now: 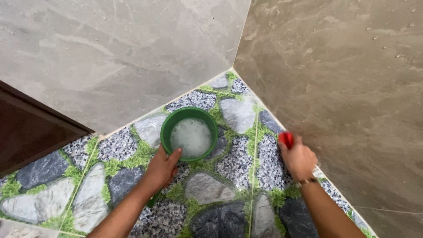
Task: The person scrubs a tiled floor with a red sponge and soapy water from a green scoop. They repeatedly dip the sponge into the scoop and scrub the floor tiles and grout lines in a corner area.
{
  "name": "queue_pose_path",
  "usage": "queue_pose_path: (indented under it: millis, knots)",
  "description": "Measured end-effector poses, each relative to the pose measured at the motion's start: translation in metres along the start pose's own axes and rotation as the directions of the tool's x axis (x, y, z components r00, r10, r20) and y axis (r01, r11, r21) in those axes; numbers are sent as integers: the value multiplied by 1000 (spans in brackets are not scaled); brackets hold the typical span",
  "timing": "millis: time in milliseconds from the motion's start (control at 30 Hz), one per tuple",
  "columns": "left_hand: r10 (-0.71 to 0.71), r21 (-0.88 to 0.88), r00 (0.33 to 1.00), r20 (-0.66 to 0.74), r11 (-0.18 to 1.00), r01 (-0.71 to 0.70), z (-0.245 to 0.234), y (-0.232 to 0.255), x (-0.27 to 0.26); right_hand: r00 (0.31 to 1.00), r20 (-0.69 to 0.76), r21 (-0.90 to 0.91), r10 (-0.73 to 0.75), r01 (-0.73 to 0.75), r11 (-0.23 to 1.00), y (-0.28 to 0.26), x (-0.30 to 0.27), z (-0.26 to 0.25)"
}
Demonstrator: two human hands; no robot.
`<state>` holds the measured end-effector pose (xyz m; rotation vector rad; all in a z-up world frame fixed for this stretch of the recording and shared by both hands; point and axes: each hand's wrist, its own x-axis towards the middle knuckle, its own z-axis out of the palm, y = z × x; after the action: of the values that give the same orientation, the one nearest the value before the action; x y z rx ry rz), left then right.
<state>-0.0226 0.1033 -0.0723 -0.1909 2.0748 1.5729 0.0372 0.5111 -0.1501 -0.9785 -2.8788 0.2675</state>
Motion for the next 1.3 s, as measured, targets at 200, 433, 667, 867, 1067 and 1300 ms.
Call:
queue_pose_path:
  millis: [200, 433, 667, 867, 1067, 1300]
  knots:
    - [-56, 61, 998, -19, 997, 57, 0, 10, -5, 991, -25, 94, -132, 134, 986, -89, 77, 22]
    - [-16, 49, 1000, -10, 999, 17, -1, 9, -3, 993, 97, 127, -69, 57, 990, -44, 42, -2]
    - [-42, 58, 999, -10, 997, 42, 0, 10, -4, 1000, 3, 53, 26, -26, 998, -45, 33, 9]
    - [-27, 41, 1000, 5, 999, 26, 0, 2, -4, 979, 134, 148, -150, 130, 980, -124, 19, 17]
    - [24, 36, 1000, 15, 999, -24, -1, 5, 2, 904, 350, 109, -245, 221, 969, -72, -32, -2]
    - [39, -15, 999, 31, 999, -39, 0, 0, -2, 989, 41, -3, -139, 139, 990, -64, 28, 2]
